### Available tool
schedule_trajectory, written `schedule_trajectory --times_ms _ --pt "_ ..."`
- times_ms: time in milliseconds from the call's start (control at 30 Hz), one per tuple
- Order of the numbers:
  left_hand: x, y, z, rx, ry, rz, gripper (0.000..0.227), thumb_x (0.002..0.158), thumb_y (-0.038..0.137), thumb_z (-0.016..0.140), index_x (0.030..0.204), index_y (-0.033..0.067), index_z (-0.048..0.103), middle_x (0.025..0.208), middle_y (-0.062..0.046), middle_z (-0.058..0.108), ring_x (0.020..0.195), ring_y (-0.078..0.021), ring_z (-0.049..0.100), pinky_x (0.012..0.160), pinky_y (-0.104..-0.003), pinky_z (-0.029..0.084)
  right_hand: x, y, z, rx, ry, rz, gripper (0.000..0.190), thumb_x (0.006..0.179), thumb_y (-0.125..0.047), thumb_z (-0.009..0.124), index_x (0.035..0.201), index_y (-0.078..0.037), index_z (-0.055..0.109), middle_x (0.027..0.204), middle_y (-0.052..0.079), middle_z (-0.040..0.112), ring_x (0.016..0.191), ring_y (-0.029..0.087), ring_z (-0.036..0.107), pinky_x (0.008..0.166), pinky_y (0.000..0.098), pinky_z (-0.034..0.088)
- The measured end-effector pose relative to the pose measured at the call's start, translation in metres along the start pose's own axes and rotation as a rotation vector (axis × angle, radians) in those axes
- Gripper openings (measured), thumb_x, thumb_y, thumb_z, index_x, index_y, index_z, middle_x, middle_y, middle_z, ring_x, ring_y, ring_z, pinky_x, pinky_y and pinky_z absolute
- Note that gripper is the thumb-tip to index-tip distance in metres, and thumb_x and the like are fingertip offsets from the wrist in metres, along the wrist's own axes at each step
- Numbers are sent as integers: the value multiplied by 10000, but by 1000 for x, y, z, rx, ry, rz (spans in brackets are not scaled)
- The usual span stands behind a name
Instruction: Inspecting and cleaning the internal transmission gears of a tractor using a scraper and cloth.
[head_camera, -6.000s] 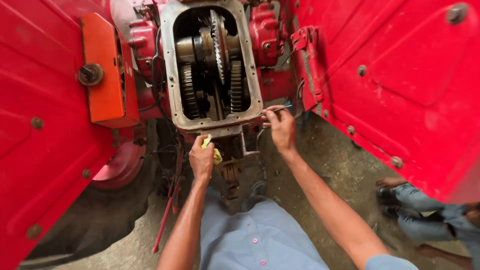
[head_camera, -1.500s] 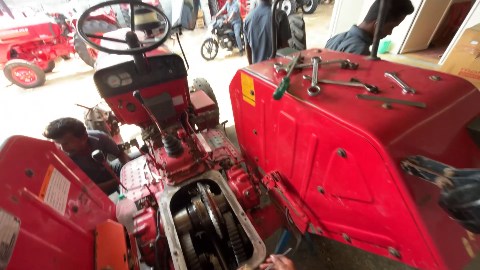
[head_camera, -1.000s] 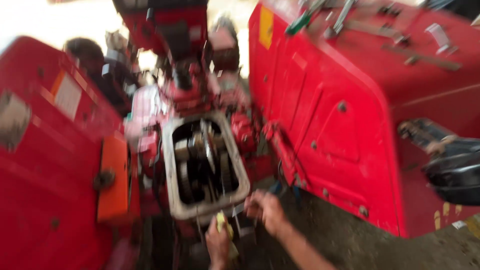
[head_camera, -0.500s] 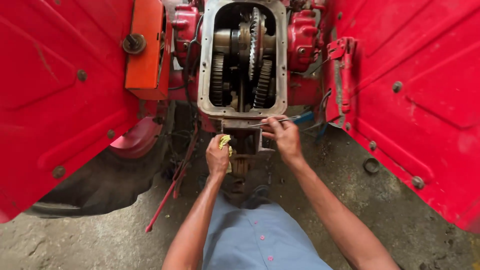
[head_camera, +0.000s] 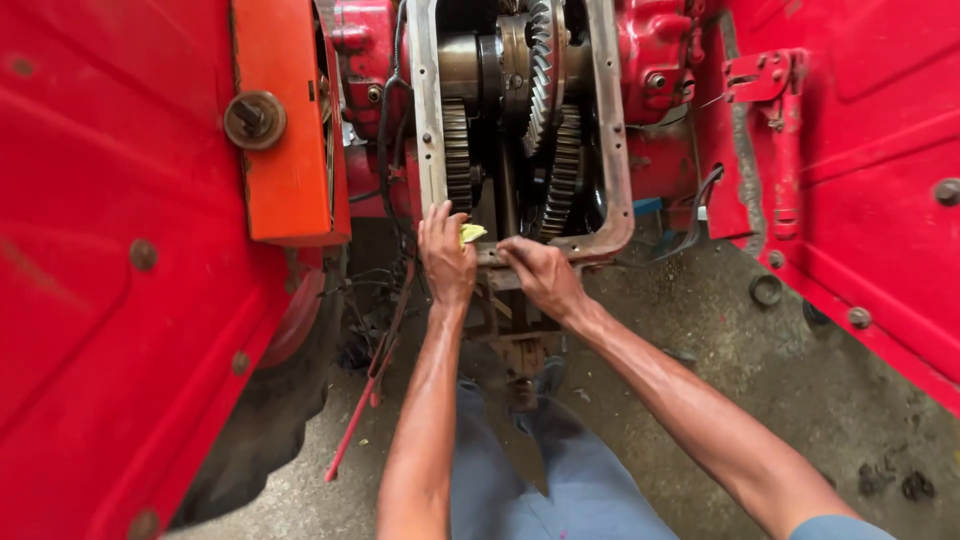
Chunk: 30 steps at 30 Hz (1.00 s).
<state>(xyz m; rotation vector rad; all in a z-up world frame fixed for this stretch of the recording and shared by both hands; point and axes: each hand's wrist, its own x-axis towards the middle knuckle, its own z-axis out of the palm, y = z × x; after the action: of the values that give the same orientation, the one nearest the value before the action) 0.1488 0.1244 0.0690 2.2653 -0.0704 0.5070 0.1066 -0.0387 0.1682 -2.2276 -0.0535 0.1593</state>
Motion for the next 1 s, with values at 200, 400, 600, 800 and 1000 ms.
schedule_trajectory --times_ms 200,400,600,800,1000 --pt "18 -13 11 66 -67 157 418 784 13 755 1194 32 675 1394 -144 620 1391 -340 510 1220 -511 359 17 20 21 -127 7 -429 197 1044 -96 570 1181 -4 677 1051 174 752 939 249 752 826 346 611" --pt "21 -14 8 37 -71 202 343 812 27 771 1145 58 696 1391 -93 639 1391 -314 529 1199 -491 397 35 -8 13 -51 -17 33 179 1005 -150 638 1099 -18 714 925 144 769 802 239 767 694 344 575" --pt "29 -7 -1 -11 -122 200 368 766 23 755 1128 47 695 1382 -108 639 1369 -331 540 1179 -502 405 25 -10 11 95 23 151 211 1007 -194 611 1092 -41 728 924 86 793 855 161 759 751 315 588" --pt "26 -9 0 -41 -111 189 377 758 17 757 1129 46 692 1374 -110 641 1355 -340 550 1176 -509 410 21 -2 -11 531 250 335 230 1050 -229 573 1035 -29 686 1022 102 781 917 167 770 818 321 659" --pt "27 -7 -1 -28 -78 199 350 786 2 746 1129 55 696 1376 -99 650 1360 -324 563 1181 -500 419 12 -16 -5 420 212 261 223 1062 -193 548 1079 -17 683 1067 122 782 970 201 783 839 318 648"
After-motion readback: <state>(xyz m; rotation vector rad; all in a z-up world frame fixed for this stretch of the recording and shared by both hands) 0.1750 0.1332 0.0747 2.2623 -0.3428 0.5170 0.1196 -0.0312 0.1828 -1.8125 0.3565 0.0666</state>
